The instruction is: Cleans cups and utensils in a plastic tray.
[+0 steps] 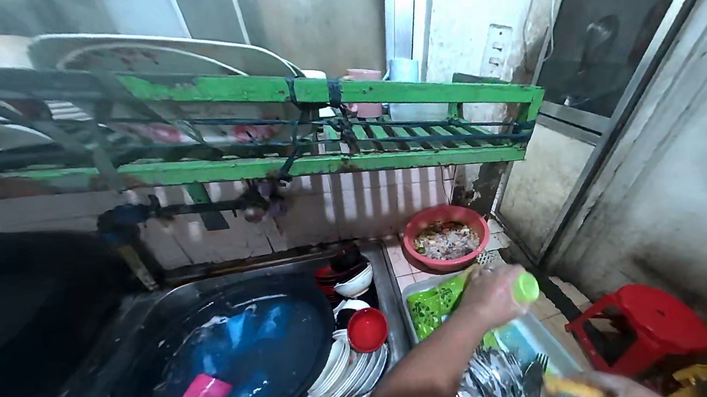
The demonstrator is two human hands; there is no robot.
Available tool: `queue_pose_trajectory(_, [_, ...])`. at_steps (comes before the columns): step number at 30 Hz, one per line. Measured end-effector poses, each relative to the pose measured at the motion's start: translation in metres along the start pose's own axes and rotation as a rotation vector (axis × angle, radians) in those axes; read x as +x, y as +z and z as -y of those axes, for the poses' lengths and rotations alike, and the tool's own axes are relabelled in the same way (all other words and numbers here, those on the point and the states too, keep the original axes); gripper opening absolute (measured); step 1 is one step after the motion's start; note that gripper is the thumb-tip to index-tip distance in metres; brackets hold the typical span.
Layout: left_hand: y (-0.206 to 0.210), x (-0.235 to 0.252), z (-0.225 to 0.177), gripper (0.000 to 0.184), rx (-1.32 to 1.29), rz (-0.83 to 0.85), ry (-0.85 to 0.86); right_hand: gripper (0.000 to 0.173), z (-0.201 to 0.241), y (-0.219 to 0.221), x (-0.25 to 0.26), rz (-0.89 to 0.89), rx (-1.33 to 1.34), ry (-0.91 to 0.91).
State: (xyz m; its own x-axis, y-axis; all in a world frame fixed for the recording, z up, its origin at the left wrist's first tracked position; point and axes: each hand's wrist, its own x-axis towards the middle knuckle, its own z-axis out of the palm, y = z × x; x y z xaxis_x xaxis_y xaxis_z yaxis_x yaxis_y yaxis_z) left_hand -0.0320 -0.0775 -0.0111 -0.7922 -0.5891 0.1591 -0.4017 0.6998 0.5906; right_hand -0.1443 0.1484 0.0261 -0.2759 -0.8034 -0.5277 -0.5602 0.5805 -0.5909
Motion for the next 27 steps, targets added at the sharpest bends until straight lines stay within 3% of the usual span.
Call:
queue_pose_trajectory(2, [-0.015, -0.011, -0.012, 0.065, -0.529, -0.254, -0.239, 0.043, 0.003, -0.009, 0.003, -0.174, 0.329, -0.039])
queue_pose_trajectory(4, [-0.017, -0.027, -0.026, 0.068, -1.051, -0.446, -0.339, 0.043, 0.014, -0.008, 0.023, -0.328, 0.479, -0.039])
queue_pose_trajectory(7, [-0.003, -0.042, -0.038, 0.056, -1.465, -0.657, -0.409, 0.048, 0.058, 0.016, 0.040, -0.513, 0.609, -0.145])
queue_pose_trajectory(10, [-0.011, -0.055, -0.032, 0.054, -1.586, -0.673, -0.567, 0.040, 0.103, 0.048, 0.038, -0.477, 1.037, -0.388])
queue_pose_trajectory(12, [-0.019, -0.063, -0.027, 0.056, -1.618, -0.625, -0.607, 0.035, 0.116, 0.063, 0.041, -0.485, 1.034, -0.438])
queue_pose_trajectory(14, [-0.022, -0.071, -0.027, 0.055, -1.594, -0.573, -0.570, 0.031, 0.114, 0.078, 0.052, -0.662, 0.545, -0.528])
queue_pose_trajectory(15, [-0.020, -0.074, -0.029, 0.053, -1.563, -0.566, -0.562, 0.031, 0.103, 0.084, 0.067, -0.760, 0.234, -0.656])
queue_pose_trajectory(17, [-0.013, -0.075, -0.027, 0.057, -1.493, -0.585, -0.616, 0.041, 0.083, 0.085, 0.092, -0.756, -0.217, -0.772])
queue_pose_trajectory(18, [-0.010, -0.073, -0.026, 0.059, -1.466, -0.605, -0.656, 0.043, 0.078, 0.083, 0.095, -0.686, -0.308, -0.755])
queue_pose_trajectory(20, [-0.007, -0.072, -0.022, 0.066, -1.472, -0.588, -0.686, 0.042, 0.080, 0.082, 0.095, -0.570, -0.082, -0.676])
queue_pose_trajectory(23, [-0.012, -0.074, -0.008, 0.067, -1.632, -0.443, -0.552, 0.020, 0.118, 0.087, 0.075, -0.479, 1.013, -0.432])
queue_pose_trajectory(24, [-0.015, -0.074, -0.006, 0.059, -1.679, -0.405, -0.505, 0.020, 0.130, 0.089, 0.067, -0.491, 1.155, -0.396])
queue_pose_trajectory(25, [-0.017, -0.073, -0.006, 0.050, -1.710, -0.369, -0.469, 0.024, 0.133, 0.094, 0.063, -0.557, 1.077, -0.404])
queue_pose_trajectory(27, [-0.015, -0.070, -0.010, 0.043, -1.693, -0.329, -0.473, 0.035, 0.108, 0.102, 0.075, -0.687, 0.469, -0.514])
